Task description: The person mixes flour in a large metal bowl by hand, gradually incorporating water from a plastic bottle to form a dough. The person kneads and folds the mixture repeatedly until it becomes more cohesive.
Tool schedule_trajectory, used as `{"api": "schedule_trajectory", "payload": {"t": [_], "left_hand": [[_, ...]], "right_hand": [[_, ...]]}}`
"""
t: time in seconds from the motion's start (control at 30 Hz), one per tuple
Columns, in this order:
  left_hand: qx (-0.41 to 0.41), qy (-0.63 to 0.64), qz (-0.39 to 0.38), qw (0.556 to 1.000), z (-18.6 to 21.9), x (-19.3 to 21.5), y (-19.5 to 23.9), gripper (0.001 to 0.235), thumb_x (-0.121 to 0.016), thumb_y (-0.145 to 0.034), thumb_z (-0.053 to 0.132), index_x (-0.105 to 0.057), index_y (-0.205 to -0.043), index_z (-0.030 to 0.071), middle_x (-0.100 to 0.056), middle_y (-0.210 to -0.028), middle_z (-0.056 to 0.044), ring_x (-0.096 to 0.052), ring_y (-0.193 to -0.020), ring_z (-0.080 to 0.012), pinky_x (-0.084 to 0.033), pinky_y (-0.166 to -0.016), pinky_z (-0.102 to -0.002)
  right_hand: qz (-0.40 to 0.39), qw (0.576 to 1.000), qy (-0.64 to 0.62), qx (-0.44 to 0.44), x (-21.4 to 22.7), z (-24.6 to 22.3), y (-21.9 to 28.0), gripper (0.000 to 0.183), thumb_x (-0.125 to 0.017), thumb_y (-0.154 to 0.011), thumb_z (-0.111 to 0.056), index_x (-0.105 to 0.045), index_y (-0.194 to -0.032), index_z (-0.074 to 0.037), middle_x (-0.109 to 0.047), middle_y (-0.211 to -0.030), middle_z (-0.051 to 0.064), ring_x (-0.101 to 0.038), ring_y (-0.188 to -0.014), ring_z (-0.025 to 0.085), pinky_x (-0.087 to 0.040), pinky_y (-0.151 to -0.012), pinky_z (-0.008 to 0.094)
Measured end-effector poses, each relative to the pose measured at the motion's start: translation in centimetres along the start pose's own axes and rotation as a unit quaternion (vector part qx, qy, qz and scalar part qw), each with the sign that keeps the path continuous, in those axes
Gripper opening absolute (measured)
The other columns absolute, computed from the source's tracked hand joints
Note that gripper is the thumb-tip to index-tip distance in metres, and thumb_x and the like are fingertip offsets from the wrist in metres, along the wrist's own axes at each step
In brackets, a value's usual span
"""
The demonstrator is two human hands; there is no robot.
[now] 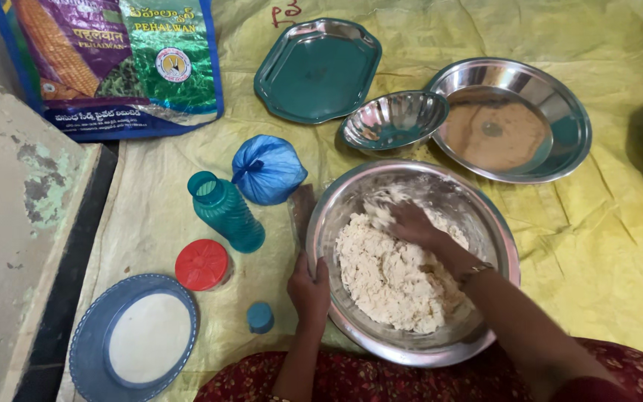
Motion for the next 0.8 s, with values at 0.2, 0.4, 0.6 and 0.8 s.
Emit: {"api": "schedule_trajectory", "payload": {"t": [0.2,0.4,0.6,0.8], "left_hand": [[-0.023,0.037,0.03,0.999,0.2,-0.1,0.0,0.045,-0.07,-0.091,0.024,-0.065,-0.124,-0.005,-0.074,-0.103,-0.027,-0.075,-0.091,-0.0391,-0.057,-0.079,-0.043],[-0.005,0.045,0.03,0.999,2.0,0.7,0.2,0.038,-0.068,-0.09,0.022,-0.071,-0.12,-0.002,-0.076,-0.101,-0.024,-0.074,-0.091,-0.0386,-0.056,-0.08,-0.045],[0.006,0.007,0.008,1.0,1.8,1.0,0.5,0.043,-0.069,-0.09,0.023,-0.068,-0.125,-0.001,-0.076,-0.098,-0.023,-0.076,-0.085,-0.0358,-0.057,-0.076,-0.044],[-0.028,-0.033,-0.002,0.999,2.1,1.7,0.6,0.042,-0.07,-0.091,0.026,-0.07,-0.123,-0.001,-0.074,-0.084,-0.022,-0.073,-0.071,-0.0338,-0.056,-0.067,-0.042]], "right_hand": [[-0.196,0.98,0.003,-0.026,0.6,-11.9,-0.6,0.074,-0.061,-0.086,-0.047,-0.046,-0.151,-0.016,-0.074,-0.117,0.019,-0.071,-0.108,0.039,-0.061,-0.09,0.05],[-0.118,0.947,0.183,0.235,-0.2,-16.2,9.1,0.069,-0.067,-0.075,-0.05,-0.061,-0.138,-0.022,-0.064,-0.102,0.016,-0.052,-0.114,0.033,-0.044,-0.084,0.058],[-0.004,0.936,0.108,0.335,-0.1,-10.2,18.3,0.063,-0.075,-0.077,-0.054,-0.065,-0.135,-0.032,-0.061,-0.082,0.006,-0.054,-0.098,0.028,-0.037,-0.097,0.066],[0.009,0.968,0.162,0.194,1.6,-4.6,18.8,0.079,-0.075,-0.074,-0.044,-0.049,-0.148,-0.035,-0.061,-0.08,0.006,-0.056,-0.107,0.031,-0.033,-0.106,0.062]]}}
Point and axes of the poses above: each hand's wrist, its own y-axis away from the middle knuckle, its own x-axis out of the back of the hand, z = x × y, the point moved 2 cm from there along -y, towards the middle knuckle
